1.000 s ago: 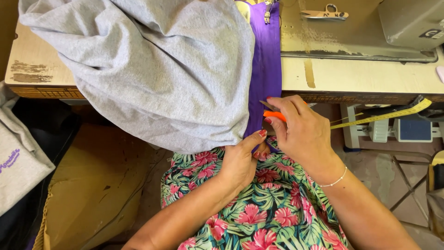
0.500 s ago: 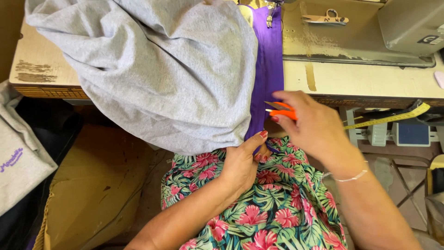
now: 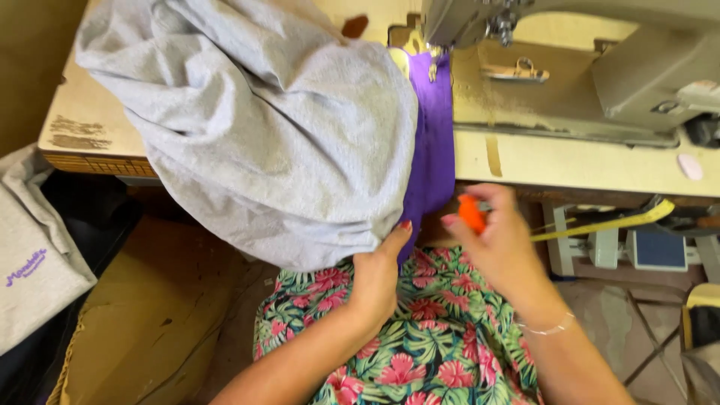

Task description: Removing a purple fabric trim from a grey shirt by cutting the stitches with thread snips and scissors.

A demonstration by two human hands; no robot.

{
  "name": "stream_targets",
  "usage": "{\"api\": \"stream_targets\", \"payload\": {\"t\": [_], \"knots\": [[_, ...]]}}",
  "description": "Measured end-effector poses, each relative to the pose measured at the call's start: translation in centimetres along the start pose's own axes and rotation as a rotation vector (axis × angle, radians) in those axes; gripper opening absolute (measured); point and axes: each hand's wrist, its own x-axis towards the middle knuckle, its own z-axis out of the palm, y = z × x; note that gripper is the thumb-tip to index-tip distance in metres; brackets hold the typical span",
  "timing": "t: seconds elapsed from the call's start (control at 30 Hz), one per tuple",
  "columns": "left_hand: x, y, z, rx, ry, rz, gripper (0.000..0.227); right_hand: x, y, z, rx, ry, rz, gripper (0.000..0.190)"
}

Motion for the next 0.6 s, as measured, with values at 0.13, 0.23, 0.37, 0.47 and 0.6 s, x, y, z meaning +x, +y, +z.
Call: {"api": "stream_targets", "payload": {"t": [0.13,0.23,0.37,0.47,0.6], "knots": [[3.2,-7.6,-2.5,-0.177,-0.029,0.140,0.075,6.1,3.7,-6.5,-0.007,0.004,0.048,0.018],[4.9,-9.3,-3.0,-0.436,0.032,0.122,0.081,13.6,9.1,-9.7,-0.629,0.449,-0.446,0.031],[9.3,-15.7,-6.5,0.078,0.014,0.573,0.048,19.2,10.3,-11.4,-1.059,0.370,-0.210,0.043],[12.5,-19.0,-8.2,0.431,-0.064,0.768,0.045,16.7,4.3,-10.4,-1.059,0.105,0.007,0.059],[9.8,-14.6,-7.7,0.297,-0.308,0.409,0.025,11.4,-4.4,-8.0,-0.976,-0.052,-0.012,0.032]]}}
